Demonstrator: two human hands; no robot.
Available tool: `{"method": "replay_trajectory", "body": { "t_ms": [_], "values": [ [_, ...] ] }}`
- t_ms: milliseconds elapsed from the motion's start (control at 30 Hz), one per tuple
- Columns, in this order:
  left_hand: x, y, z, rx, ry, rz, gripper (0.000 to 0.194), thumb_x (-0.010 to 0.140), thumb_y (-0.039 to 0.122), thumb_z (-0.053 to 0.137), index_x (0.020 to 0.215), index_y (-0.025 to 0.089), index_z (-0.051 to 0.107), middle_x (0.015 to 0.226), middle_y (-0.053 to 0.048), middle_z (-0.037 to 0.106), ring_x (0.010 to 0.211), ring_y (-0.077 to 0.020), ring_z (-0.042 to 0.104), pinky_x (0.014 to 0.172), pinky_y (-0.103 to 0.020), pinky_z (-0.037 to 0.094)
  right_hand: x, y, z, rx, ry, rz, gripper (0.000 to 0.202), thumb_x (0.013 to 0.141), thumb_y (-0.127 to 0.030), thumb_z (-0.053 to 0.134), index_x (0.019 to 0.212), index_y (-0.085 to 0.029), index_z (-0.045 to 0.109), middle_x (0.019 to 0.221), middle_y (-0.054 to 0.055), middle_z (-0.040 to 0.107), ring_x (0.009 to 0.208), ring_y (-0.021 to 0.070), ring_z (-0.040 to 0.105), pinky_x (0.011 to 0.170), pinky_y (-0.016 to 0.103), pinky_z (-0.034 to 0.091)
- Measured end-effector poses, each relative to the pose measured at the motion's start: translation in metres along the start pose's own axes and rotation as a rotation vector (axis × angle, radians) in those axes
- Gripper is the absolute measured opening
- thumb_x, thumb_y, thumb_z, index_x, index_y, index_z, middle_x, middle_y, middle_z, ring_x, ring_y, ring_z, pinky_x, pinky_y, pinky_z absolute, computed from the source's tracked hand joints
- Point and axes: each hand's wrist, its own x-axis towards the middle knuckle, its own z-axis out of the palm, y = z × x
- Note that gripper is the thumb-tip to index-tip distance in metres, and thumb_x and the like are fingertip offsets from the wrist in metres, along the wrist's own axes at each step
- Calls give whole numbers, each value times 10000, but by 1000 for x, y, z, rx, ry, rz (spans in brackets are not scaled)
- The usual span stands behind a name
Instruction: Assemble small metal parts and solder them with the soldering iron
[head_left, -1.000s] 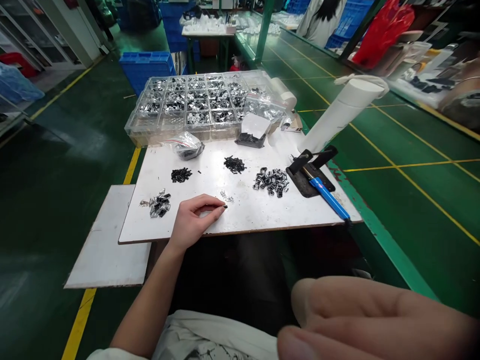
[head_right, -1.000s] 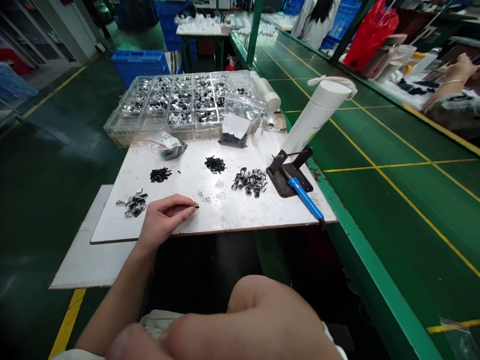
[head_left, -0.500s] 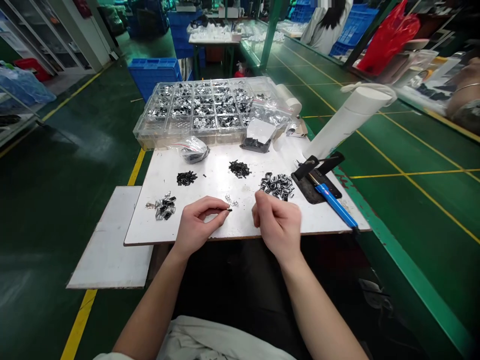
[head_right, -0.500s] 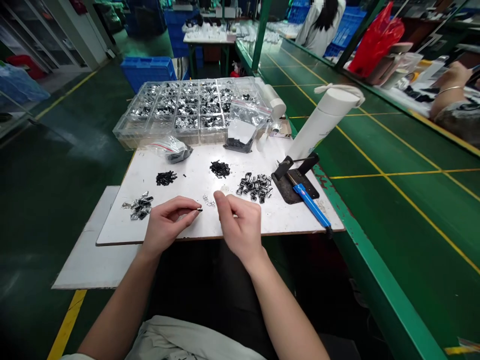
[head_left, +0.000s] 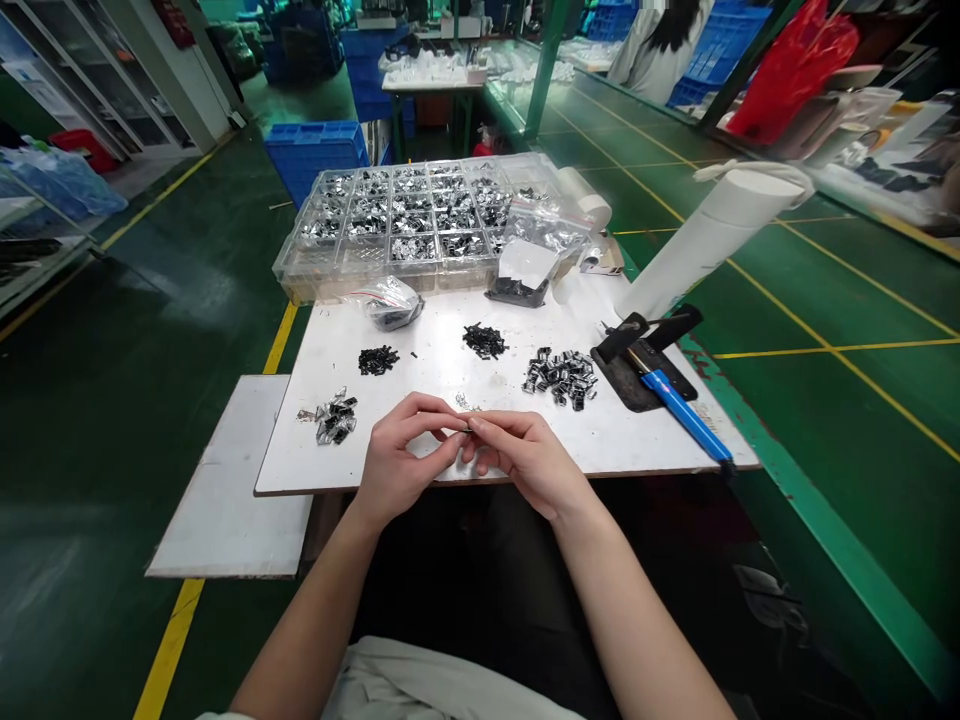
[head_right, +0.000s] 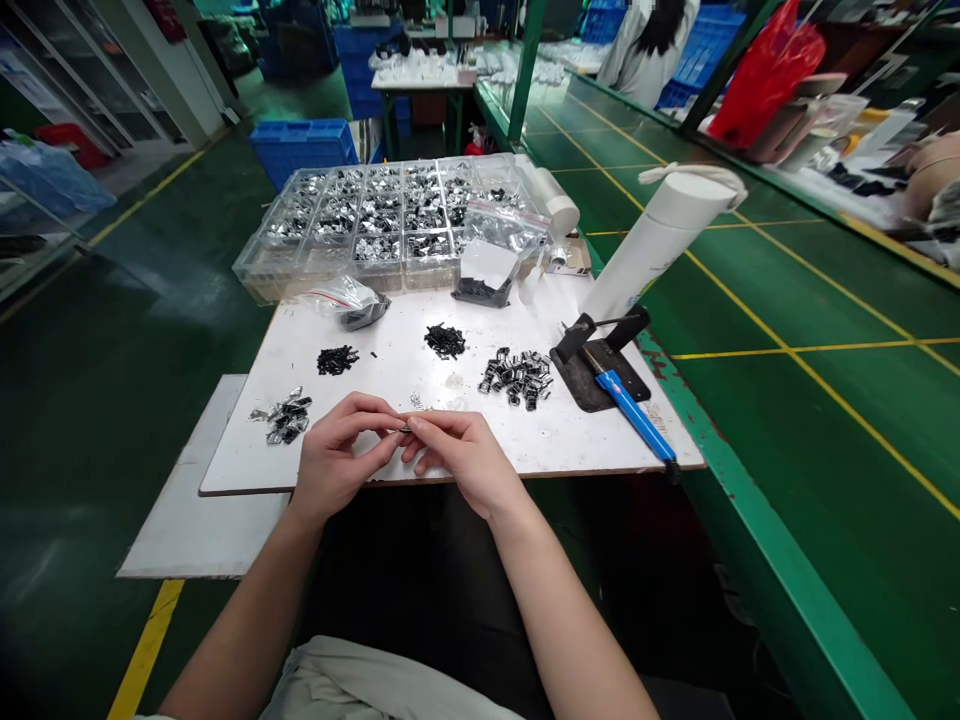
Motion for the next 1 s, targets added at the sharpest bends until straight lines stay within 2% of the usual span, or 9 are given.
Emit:
{"method": "replay_trajectory", "body": {
  "t_ms": [233,333,500,667,800,900,1000],
  "values": [
    [0,0,2,4,3,6,124,880,180,715,979,213,783,891,-52,699,801,-161,675,713,-280,575,0,-2,-2,-48,75,-67,306,708,-398,852,935,-196,820,812,50,745,738,147,645,742,303,548],
    [-2,-1,4,-45,-5,-76,151,886,220,718,1024,204,778,919,-60,755,799,-168,715,733,-279,611,0,-4,-1,-116,100,-141,309,727,-400,835,965,-203,816,847,51,747,750,158,647,768,332,560],
    [-3,-3,5,-120,-1,-217,209,857,278,757,1048,197,785,1019,-64,804,892,-218,775,857,-336,651,-2,-6,3,-375,135,-327,203,829,-368,750,969,-235,814,927,53,717,829,183,658,767,321,543],
    [-1,-4,3,-257,-13,-349,249,823,266,787,1052,170,777,961,-72,812,884,-224,786,863,-334,658,-1,-2,8,-546,182,-457,165,895,-314,681,989,-248,799,963,67,700,884,206,678,750,327,540],
    [1,-3,2,-307,-9,-395,276,770,238,831,1031,163,778,922,-65,810,877,-215,783,853,-314,657,0,1,8,-481,232,-441,198,847,-328,741,1018,-232,762,946,55,723,853,198,686,747,319,560],
    [2,-3,2,-323,-12,-396,280,755,227,841,1022,163,788,926,-65,810,873,-214,781,868,-325,654,1,1,6,-356,240,-361,233,761,-350,823,932,-208,753,877,43,740,812,197,697,739,310,574],
    [3,-3,2,-327,-17,-398,278,752,226,842,1021,170,797,942,-64,811,872,-211,778,871,-325,649,1,2,4,-331,223,-348,213,751,-347,835,891,-203,764,887,48,756,832,206,709,767,317,575]
  ]
}}
